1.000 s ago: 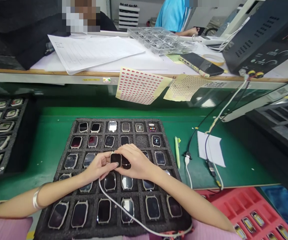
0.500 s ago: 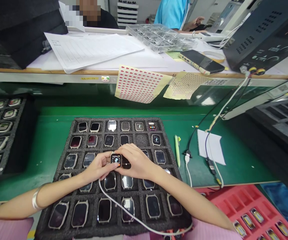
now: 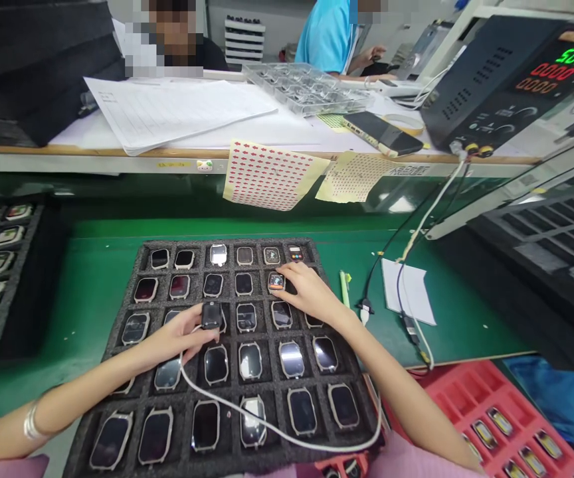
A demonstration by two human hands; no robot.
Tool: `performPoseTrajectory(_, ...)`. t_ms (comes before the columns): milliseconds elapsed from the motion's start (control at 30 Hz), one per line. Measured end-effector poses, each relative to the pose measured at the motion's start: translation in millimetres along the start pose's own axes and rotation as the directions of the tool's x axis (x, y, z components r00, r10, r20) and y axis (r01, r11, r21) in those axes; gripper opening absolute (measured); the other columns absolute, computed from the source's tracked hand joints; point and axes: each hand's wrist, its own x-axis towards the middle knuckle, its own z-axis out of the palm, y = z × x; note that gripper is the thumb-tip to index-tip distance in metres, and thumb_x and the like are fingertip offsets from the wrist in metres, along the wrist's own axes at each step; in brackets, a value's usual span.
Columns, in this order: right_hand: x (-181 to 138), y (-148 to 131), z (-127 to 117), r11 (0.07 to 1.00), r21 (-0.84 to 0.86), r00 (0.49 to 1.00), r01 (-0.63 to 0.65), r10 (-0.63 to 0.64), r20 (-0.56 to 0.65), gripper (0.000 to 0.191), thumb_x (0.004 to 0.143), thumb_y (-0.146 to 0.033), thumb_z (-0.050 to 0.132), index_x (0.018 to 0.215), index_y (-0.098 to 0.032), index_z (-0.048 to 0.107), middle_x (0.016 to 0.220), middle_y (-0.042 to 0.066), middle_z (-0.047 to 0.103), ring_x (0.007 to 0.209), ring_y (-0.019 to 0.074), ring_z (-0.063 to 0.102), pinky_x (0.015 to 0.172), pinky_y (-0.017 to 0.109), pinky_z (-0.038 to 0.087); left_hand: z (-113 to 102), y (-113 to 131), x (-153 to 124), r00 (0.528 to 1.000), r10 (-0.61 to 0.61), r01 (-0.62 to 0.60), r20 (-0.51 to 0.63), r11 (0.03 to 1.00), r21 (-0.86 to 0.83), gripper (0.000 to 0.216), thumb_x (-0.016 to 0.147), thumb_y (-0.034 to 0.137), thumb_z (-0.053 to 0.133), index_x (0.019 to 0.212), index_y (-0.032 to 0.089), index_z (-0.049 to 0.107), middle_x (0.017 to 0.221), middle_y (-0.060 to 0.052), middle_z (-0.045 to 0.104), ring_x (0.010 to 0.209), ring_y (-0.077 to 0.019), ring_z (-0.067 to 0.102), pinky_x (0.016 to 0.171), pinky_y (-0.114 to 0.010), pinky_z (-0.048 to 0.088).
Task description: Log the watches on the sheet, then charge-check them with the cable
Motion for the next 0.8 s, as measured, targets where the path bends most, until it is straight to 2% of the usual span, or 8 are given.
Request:
performPoseTrajectory(133,9,-23,-1,0.99,-0.128,0.998,0.057,-0.053,0.041,0.039,0.088,-0.021,0.058,0.126,-0.016,0.048,0.122,0.015,0.053,0.11,0.0331,0.048,0.089,0.053,0.042,-3,-6,3,0.999,0.032,-0.032,0.005,0.997,-0.066,0.033,0.08,0.037,0.062,0.101,0.017,0.047,0.089,-0.003,0.061,0.04,-0.0031,0.049,0.035,-0.015,0.038)
performPoseTrajectory(300,46,-42,12,0.972,-0.129,0.967,0.197,-0.171,0.188,0.032,0.08,-0.021,0.07,0.109,-0.014,0.058,0.104,0.011,0.061,0.096,0.0288,0.055,0.081,0.044,0.046,-1,-9,7,0.999,0.054,-0.054,0.005,0.994,-0.095,0.037,0.079,0.038,0.064,0.103,0.016,0.047,0.098,-0.009,0.064,0.042,-0.0053,0.054,0.036,-0.017,0.046)
performPoseTrajectory(433,60,-38,21,0.973,-0.117,0.971,0.196,-0.177,0.159,0.031,0.072,-0.02,0.076,0.099,-0.013,0.062,0.095,0.011,0.062,0.091,0.0302,0.057,0.08,0.046,0.047,-3,-7,6,0.998,0.063,-0.06,0.018,0.991,-0.116,0.037,0.078,0.036,0.065,0.103,0.015,0.047,0.113,-0.015,0.061,0.042,-0.0038,0.053,0.036,-0.016,0.046)
performPoseTrajectory(533,53,-44,15,0.981,-0.092,0.983,0.169,-0.161,0.09,0.03,0.077,-0.023,0.071,0.103,-0.011,0.06,0.096,0.012,0.061,0.091,0.0286,0.057,0.082,0.044,0.047,-5,-7,5,0.998,0.058,-0.055,0.022,0.99,-0.129,0.038,0.078,0.034,0.066,0.106,0.015,0.048,0.117,-0.015,0.059,0.039,-0.0012,0.049,0.031,-0.013,0.039)
performPoseTrajectory(633,42,-64,10,0.982,0.066,0.984,0.175,-0.176,0.005,0.034,0.083,-0.026,0.065,0.113,-0.013,0.056,0.102,0.011,0.059,0.096,0.0247,0.056,0.084,0.039,0.048,-6,-8,6,0.998,0.062,-0.06,0.01,0.991,-0.116,0.041,0.076,0.032,0.068,0.109,0.015,0.049,0.111,-0.013,0.061,0.038,-0.0012,0.048,0.029,-0.012,0.036)
performPoseTrajectory(700,35,-79,13,0.958,0.163,0.971,0.234,-0.239,0.011,0.036,0.082,-0.025,0.064,0.115,-0.016,0.055,0.103,0.01,0.058,0.096,0.0245,0.055,0.083,0.038,0.049,-6,-8,7,0.997,0.071,-0.072,-0.01,0.992,-0.104,0.045,0.074,0.032,0.07,0.11,0.015,0.05,0.099,-0.009,0.064,0.038,-0.0022,0.047,0.03,-0.013,0.037)
performPoseTrajectory(800,33,-93,24,0.942,0.145,0.947,0.303,-0.314,0.061,0.039,0.079,-0.021,0.065,0.117,-0.015,0.055,0.105,0.012,0.056,0.097,0.027,0.054,0.081,0.042,0.049,-4,-9,7,0.995,0.086,-0.09,-0.046,0.992,-0.091,0.047,0.073,0.037,0.07,0.11,0.015,0.051,0.085,-0.004,0.064,0.036,-0.0027,0.046,0.029,-0.014,0.035)
